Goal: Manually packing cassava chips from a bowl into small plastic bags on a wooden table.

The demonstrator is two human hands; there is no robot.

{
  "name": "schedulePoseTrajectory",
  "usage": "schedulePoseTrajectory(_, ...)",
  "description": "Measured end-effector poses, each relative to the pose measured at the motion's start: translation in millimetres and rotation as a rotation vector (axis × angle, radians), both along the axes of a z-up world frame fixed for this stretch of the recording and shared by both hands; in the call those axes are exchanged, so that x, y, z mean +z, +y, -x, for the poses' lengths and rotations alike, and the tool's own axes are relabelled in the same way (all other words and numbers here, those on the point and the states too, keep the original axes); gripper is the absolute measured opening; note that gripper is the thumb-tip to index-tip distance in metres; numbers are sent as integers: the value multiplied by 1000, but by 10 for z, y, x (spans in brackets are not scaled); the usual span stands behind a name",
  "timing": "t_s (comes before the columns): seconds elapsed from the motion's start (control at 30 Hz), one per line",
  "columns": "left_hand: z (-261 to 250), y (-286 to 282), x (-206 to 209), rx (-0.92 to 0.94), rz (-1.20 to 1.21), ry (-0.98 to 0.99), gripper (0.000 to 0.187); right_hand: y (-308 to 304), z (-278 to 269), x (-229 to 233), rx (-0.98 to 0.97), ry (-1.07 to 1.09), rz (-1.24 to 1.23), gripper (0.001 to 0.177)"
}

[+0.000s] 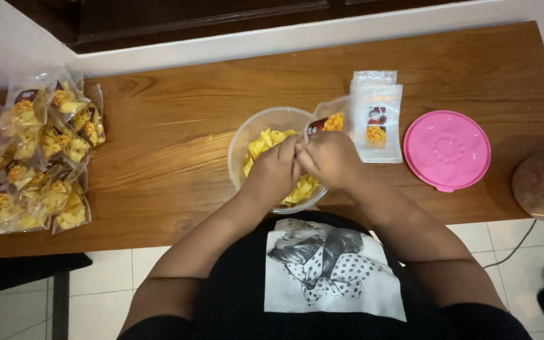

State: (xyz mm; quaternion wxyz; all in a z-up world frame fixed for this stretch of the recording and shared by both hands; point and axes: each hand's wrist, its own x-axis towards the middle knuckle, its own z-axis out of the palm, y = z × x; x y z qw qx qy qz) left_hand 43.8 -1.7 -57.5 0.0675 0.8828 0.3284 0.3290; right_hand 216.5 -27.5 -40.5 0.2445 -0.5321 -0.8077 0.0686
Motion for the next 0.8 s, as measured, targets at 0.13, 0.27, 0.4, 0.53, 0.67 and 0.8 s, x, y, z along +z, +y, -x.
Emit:
schedulePoseTrajectory(0.13,83,-50,-244,20,-62,-37,32,-104,112,108,-65,-33,-109,47)
schedulePoseTrajectory(0.27,133,-147,-13,-5,48,-102,28,-179,162,143,-81,23,-165,54)
schedulePoseTrajectory(0.4,137,-174,164,9,172,-183,17,-198,183,119,-114,58,-80,49)
schedulePoseTrajectory(0.53,220,-154,394,24,224,-194,16,-127,105,187,-89,36,-118,51)
schedulePoseTrajectory(0.67,347,-164,991,-89,456,-47,22,-95,-11,374,92,267,-78,37)
schedulePoseTrajectory(0.8,531,-90,1071,-97,656,-163,42,-146,-86,639,217,246,-146,25)
